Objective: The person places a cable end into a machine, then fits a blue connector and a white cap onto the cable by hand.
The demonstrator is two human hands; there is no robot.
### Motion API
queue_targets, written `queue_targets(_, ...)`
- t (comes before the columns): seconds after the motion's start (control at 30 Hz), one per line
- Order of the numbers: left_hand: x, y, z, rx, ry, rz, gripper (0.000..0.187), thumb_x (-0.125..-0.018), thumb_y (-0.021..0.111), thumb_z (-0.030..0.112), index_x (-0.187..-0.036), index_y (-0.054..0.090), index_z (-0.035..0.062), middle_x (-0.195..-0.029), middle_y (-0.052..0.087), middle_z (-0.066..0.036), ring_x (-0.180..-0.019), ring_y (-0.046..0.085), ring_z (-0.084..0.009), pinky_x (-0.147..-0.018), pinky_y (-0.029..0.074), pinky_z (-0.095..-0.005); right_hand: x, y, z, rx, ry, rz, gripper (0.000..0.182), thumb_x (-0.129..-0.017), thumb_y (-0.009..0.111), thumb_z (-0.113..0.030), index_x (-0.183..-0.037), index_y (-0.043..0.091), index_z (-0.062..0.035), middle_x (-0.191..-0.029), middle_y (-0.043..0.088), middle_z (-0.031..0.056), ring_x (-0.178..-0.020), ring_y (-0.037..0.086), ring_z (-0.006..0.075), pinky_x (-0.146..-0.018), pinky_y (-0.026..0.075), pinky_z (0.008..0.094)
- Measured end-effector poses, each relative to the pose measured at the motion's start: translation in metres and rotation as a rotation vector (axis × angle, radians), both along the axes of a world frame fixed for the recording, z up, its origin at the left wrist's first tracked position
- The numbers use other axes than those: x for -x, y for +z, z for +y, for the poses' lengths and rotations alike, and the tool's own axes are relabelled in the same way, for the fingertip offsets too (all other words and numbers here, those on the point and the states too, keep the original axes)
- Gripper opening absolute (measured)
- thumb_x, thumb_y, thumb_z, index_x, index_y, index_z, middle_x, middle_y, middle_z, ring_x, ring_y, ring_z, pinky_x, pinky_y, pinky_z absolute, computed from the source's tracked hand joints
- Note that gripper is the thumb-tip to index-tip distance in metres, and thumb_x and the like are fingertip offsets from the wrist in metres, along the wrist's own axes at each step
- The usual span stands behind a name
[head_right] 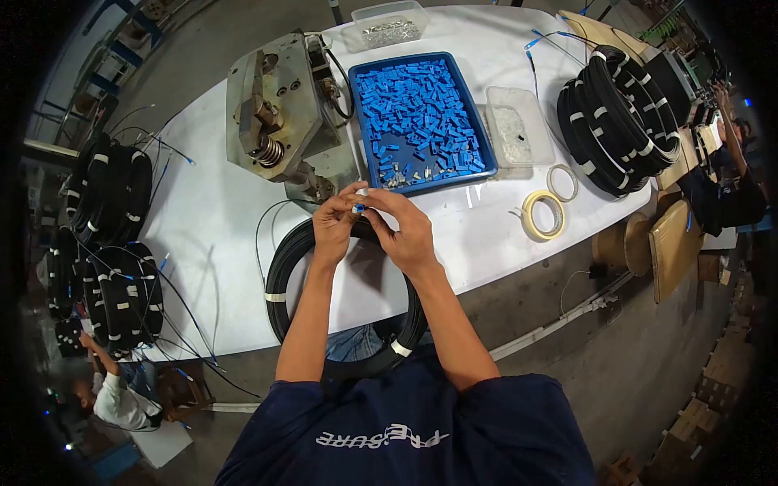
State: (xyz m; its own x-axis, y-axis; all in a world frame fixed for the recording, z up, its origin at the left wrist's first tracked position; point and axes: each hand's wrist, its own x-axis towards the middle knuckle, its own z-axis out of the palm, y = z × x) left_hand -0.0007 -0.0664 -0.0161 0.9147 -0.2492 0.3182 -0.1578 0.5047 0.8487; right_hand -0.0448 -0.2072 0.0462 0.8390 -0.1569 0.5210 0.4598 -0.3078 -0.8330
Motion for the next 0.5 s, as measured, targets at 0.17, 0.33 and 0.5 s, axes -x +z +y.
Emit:
queue_targets(0.17,0.0,0.002,-0.002,0.021,0.008,0.0,0.009,-0.09,0.063,-0.003,-0.093,0.066,0.005,-0.104,0.069,-0.009,-0.12,0.054,-0.0265,-0.096,0.047,-0.0377,-0.001,0.0,-0.001,-0.06,-0.009,0.028,0.033,-0.083,0.068,0.007,-0.115,0.062,0.0005,-0.104,0.068,0.0122,-0.091,0.07,0.0198,-0.08,0.054,0.0276)
queue_targets(0.33,0.0,0.0,-0.004,-0.056,0.007,0.071,0.008,-0.089,0.064,-0.004,-0.095,0.066,0.0008,-0.103,0.067,-0.011,-0.107,0.059,-0.0218,-0.094,0.047,-0.033,-0.001,0.005,-0.013,-0.491,0.064,0.266,0.026,-0.088,0.063,0.006,-0.114,0.062,0.0027,-0.104,0.065,0.0092,-0.096,0.066,0.0168,-0.085,0.053,0.0272)
queue_targets(0.5,0.001,0.002,-0.004,-0.104,0.029,0.039,0.006,-0.089,0.064,-0.003,-0.093,0.064,0.0012,-0.1,0.067,-0.011,-0.098,0.062,-0.0207,-0.089,0.049,-0.0335,0.002,-0.001,-0.016,-0.624,0.158,0.303,0.02,-0.088,0.063,0.006,-0.108,0.062,0.0038,-0.105,0.064,0.0104,-0.099,0.064,0.0167,-0.088,0.053,0.0288)
